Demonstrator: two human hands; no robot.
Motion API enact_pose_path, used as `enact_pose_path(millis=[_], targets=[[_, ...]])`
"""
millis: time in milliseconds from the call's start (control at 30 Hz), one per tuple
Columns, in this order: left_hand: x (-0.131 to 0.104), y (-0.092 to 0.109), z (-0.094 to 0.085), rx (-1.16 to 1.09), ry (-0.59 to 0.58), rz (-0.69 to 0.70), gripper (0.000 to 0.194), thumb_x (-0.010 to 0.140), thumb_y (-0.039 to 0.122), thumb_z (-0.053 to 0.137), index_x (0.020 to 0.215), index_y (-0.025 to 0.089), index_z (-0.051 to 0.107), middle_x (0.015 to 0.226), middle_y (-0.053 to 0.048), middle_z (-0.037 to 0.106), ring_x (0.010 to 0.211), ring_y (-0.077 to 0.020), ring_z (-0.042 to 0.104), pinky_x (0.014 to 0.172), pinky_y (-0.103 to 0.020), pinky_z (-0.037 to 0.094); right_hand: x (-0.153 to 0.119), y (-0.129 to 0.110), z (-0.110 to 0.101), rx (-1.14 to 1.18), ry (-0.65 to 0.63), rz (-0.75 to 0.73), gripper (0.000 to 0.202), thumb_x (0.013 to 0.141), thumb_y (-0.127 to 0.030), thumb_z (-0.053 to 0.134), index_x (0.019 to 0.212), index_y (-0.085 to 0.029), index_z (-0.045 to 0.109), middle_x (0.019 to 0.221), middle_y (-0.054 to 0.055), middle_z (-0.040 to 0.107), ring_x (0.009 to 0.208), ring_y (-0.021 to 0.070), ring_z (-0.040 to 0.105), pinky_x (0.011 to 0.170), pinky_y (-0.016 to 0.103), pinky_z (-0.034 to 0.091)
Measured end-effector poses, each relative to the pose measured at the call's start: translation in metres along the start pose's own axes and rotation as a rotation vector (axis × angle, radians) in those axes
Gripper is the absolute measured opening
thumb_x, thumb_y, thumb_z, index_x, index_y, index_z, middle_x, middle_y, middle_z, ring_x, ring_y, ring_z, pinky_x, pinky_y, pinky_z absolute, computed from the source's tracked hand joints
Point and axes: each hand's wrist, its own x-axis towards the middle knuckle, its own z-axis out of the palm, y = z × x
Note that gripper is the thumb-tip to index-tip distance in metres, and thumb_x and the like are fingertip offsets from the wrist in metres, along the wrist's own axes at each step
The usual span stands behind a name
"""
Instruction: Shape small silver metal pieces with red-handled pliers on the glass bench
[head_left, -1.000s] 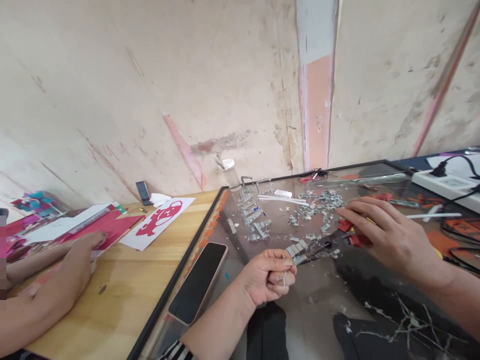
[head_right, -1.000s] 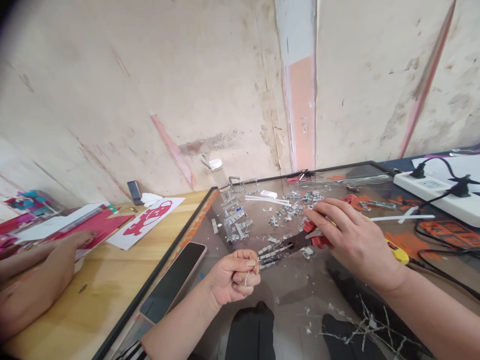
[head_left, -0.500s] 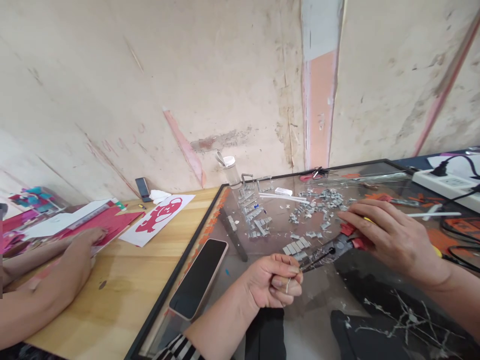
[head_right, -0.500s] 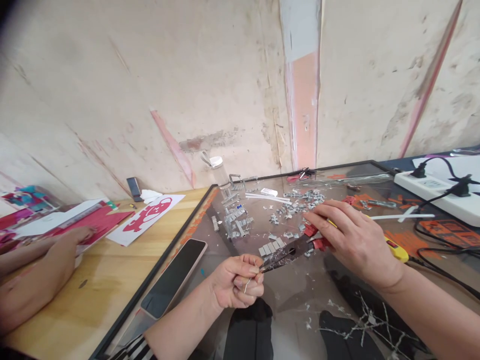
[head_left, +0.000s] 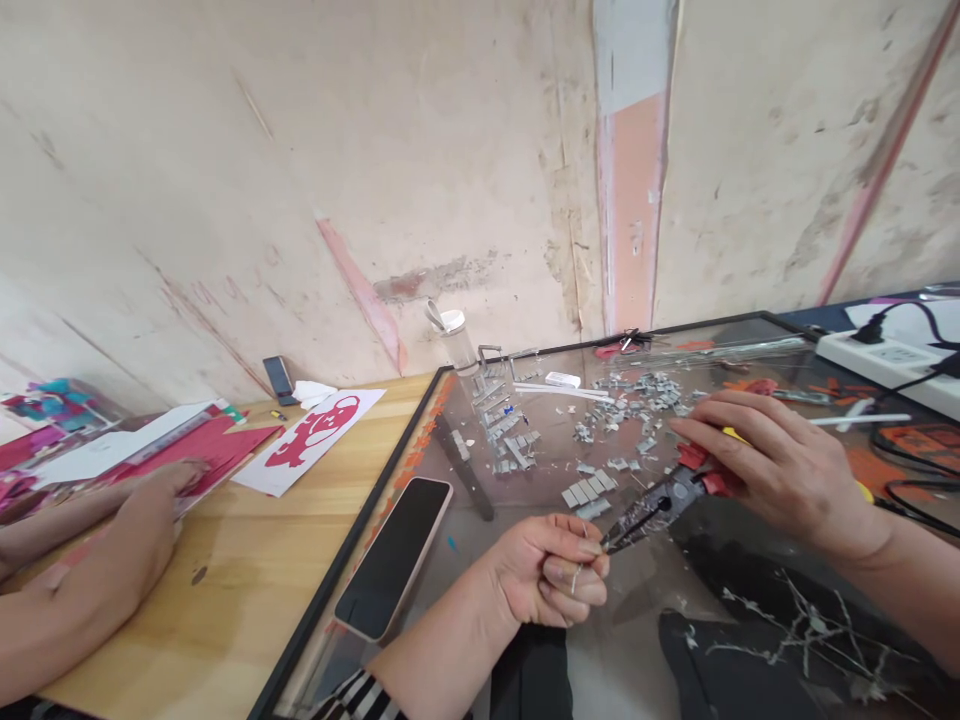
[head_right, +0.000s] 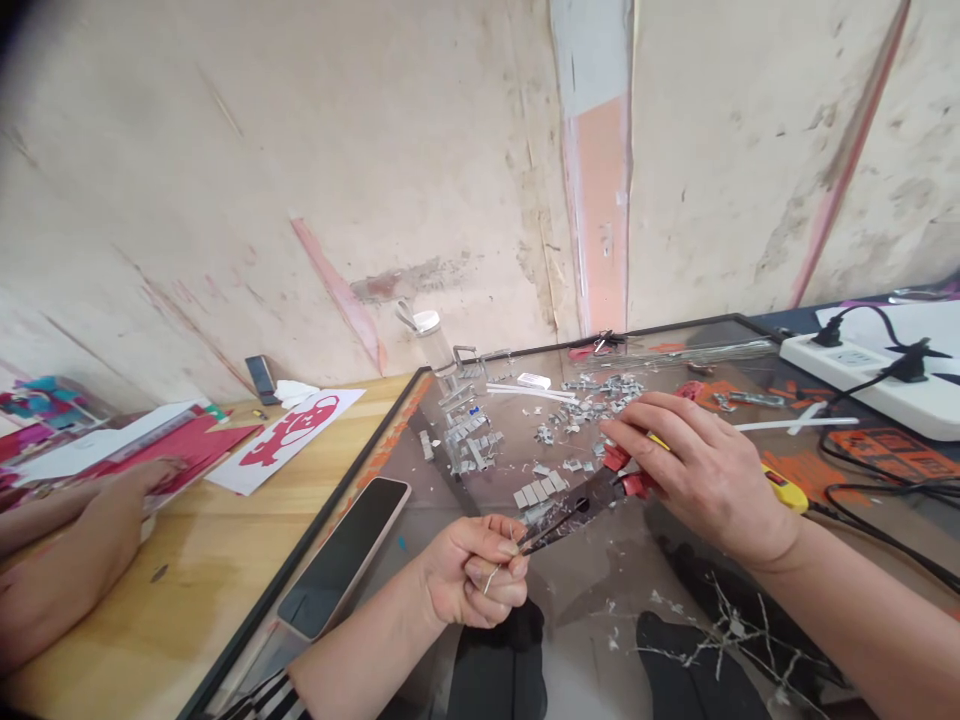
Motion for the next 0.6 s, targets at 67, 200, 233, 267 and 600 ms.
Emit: enact_pose_path(millis=[67,200,233,267,600], targets=[[0.0002,-0.0003,0.0007,0.002,0.001,-0.008,0.007,0.064,0.014,0.065,0.065,0.007,0.066,0.034,0.008,0.019,0.036,-0.0029,0.01,0.035,-0.013,-0.001,-0.0007,0.0002,0.0001,0.004,-0.012,0.0,0.035,0.08,-0.01,0.051,0.114,-0.018,0.054,0.104,0.012,0.059,0.101,0.0249,0.054,0.088,0.04,0.045],[0.0001,-0.0004,0.0021,0.009,0.0,-0.019,0.008,0.064,0.015,0.066,0.065,0.007,0.066,0.034,0.008,0.019,0.036,-0.003,0.011,0.036,-0.014,-0.001,-0.0005,0.0003,0.0002,0.018,-0.033,-0.004,0.031,0.081,-0.012,0.05,0.111,-0.017,0.056,0.105,0.013,0.059,0.101,0.0247,0.053,0.086,0.04,0.045],[0.0001,-0.0005,0.0023,0.012,-0.003,-0.022,0.009,0.063,0.015,0.067,0.065,0.007,0.066,0.034,0.008,0.019,0.036,-0.003,0.012,0.036,-0.014,-0.001,-0.0002,0.0004,0.0004,0.021,-0.037,-0.008,0.03,0.081,-0.013,0.05,0.111,-0.017,0.056,0.105,0.012,0.059,0.101,0.0244,0.053,0.086,0.04,0.045],[0.0001,-0.0008,0.0024,0.013,-0.006,-0.025,0.009,0.063,0.015,0.067,0.065,0.007,0.066,0.034,0.008,0.02,0.036,-0.003,0.012,0.036,-0.014,-0.001,0.0002,0.0007,0.0005,0.025,-0.036,-0.011,0.03,0.081,-0.013,0.05,0.11,-0.017,0.057,0.105,0.012,0.059,0.101,0.0241,0.053,0.086,0.039,0.045],[0.0017,-0.0065,0.0062,0.017,-0.004,-0.04,0.01,0.062,0.017,0.068,0.063,0.007,0.068,0.033,0.008,0.019,0.036,-0.0024,0.012,0.038,-0.014,-0.002,-0.0003,0.0034,0.0007,0.065,-0.036,-0.04,0.032,0.08,-0.017,0.056,0.111,-0.014,0.056,0.105,0.014,0.058,0.101,0.0268,0.052,0.082,0.039,0.045]])
